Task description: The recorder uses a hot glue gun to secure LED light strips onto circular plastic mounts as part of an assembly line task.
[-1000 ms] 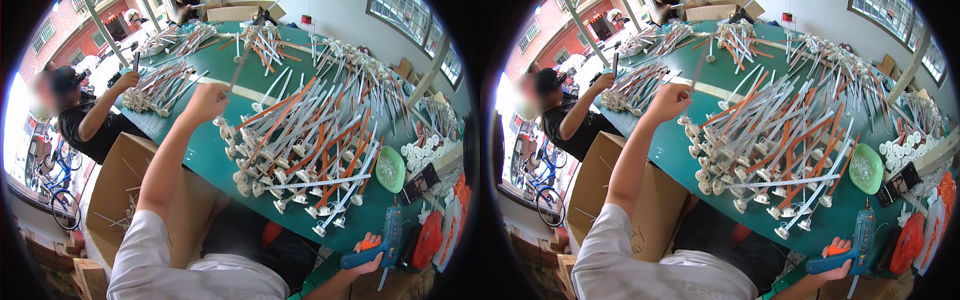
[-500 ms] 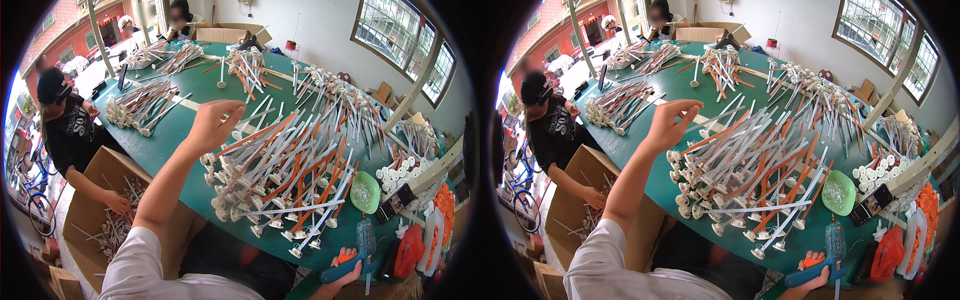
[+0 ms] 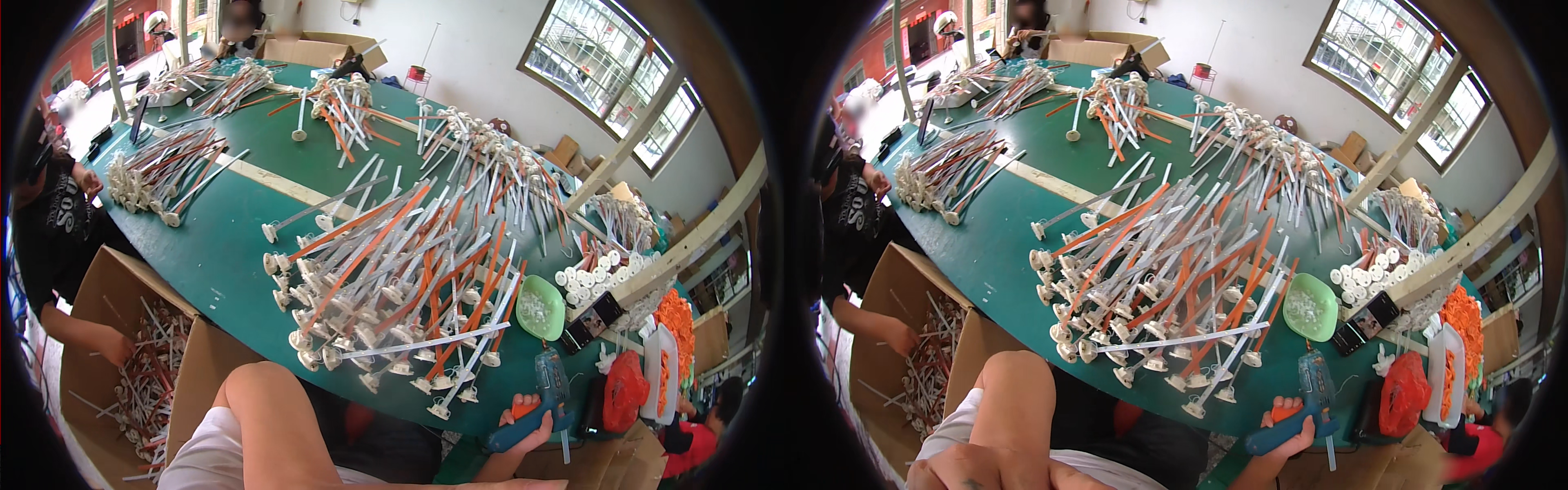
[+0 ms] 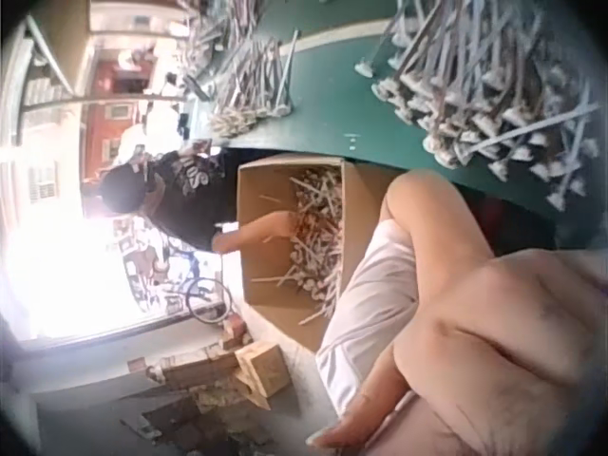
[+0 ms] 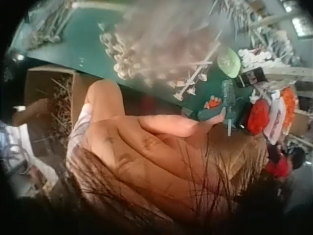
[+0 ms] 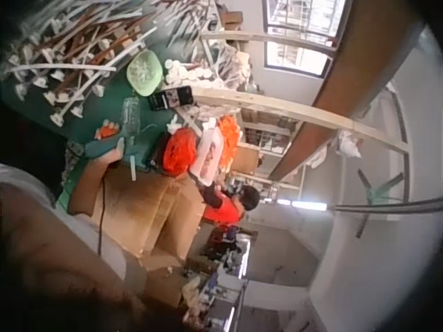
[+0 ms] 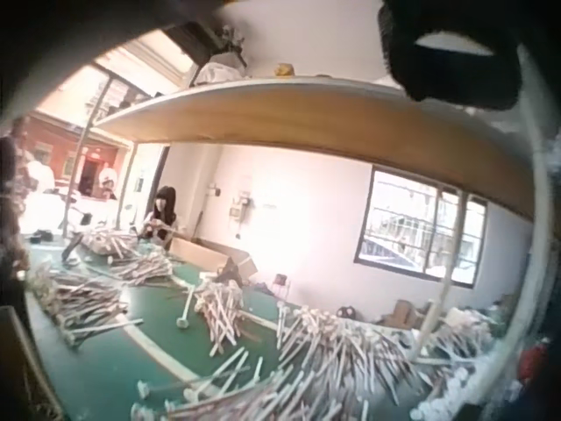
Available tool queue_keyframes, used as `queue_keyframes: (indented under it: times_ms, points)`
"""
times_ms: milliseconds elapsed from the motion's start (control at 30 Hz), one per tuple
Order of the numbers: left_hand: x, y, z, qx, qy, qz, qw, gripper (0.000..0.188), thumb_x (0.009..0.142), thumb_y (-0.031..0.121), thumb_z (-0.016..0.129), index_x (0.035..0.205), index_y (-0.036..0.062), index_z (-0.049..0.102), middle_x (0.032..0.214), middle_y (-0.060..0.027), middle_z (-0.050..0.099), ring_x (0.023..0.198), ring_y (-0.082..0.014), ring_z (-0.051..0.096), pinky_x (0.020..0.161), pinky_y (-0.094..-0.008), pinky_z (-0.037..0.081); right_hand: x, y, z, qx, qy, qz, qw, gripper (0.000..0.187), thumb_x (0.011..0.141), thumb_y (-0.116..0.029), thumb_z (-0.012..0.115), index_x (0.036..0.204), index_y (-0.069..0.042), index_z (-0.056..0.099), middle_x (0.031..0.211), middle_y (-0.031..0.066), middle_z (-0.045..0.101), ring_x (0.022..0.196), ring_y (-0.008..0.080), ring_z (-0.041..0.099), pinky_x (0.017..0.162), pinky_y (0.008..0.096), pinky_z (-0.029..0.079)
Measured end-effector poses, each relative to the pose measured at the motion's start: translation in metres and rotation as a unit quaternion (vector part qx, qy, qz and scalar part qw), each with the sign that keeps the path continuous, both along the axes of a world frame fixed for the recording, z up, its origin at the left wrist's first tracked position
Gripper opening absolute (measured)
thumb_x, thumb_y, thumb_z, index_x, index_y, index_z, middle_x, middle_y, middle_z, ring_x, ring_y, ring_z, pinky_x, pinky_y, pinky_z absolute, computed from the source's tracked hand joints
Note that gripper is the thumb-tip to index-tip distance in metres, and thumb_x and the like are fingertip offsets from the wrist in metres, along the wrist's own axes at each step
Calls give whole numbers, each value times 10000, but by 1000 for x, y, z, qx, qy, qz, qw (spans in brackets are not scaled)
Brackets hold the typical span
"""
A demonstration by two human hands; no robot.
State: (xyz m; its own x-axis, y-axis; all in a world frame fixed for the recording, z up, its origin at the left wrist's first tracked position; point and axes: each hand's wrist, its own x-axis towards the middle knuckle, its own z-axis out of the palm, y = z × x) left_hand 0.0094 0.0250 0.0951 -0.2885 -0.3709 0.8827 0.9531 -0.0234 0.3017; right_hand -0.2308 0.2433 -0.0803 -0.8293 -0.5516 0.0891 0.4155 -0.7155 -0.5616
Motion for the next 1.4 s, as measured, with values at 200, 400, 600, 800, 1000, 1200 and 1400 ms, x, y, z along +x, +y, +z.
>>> queue_keyframes:
  times_ms: [200, 400, 600, 800, 1000, 1200, 1400]
  points:
    - [-5, 5, -9, -14, -48, -104, 993, 422, 1070, 267, 431, 1045, -55, 703, 1063, -264, 693, 1053, -374, 674, 978, -506, 509, 4, 9, 2, -1, -3, -13, 1000, 417, 930, -369, 600, 1143, -23, 507, 1053, 112, 531, 1046, 263, 466, 591, 357, 497]
    - [-6, 4, 0, -32, -129, -142, 981, 430, 1085, 191, 399, 1022, -112, 697, 1113, -303, 689, 1112, -384, 678, 1036, -516, 492, 13, -17, 29, -4, -33, -6, 999, 424, 928, -372, 604, 1148, -26, 493, 1048, 111, 524, 1029, 257, 455, 591, 362, 485]
    - [-34, -54, 73, -273, 92, 106, 952, 510, 1090, 382, 438, 1093, -57, 696, 1146, -170, 686, 1049, -358, 681, 1065, -485, 495, 8, 11, 5, 30, -74, -71, 994, 435, 928, -374, 612, 1168, -39, 473, 1065, 105, 515, 1043, 254, 453, 600, 368, 490]
    - [11, -137, 75, -168, -308, 269, 897, 1142, 866, 907, 237, 1505, -29, 372, 1488, -273, 469, 1455, -375, 387, 1225, -500, 172, 1, 11, -1, -7, -17, 1, 1000, 424, 924, -362, 626, 1162, -46, 475, 1053, 102, 524, 1026, 242, 463, 563, 350, 492]
    - [30, -313, 9, -145, -472, 590, 639, 577, 895, 307, 755, 1350, 1, 576, 1234, -185, 694, 1099, -293, 681, 917, -414, 548, -1, 2, 3, -20, -11, 23, 999, 380, 971, -323, 592, 1145, -19, 444, 1052, 103, 476, 1018, 206, 436, 576, 295, 492]
    - [58, -364, -94, -107, -659, 481, 568, 674, 811, 357, 825, 1334, -3, 597, 1120, -189, 743, 1002, -283, 730, 905, -379, 567, -3, 2, 3, 3, -30, -5, 1000, 372, 969, -321, 594, 1134, -19, 452, 1047, 88, 458, 1026, 190, 444, 565, 284, 494]
    - [51, -353, -113, -112, -644, 442, 614, 740, 747, 320, 897, 1336, -10, 594, 1084, -142, 758, 953, -218, 736, 893, -355, 564, 3, 1, 13, 45, -37, -53, 997, 357, 955, -325, 604, 1103, -27, 476, 1025, 72, 466, 1007, 179, 444, 516, 258, 456]
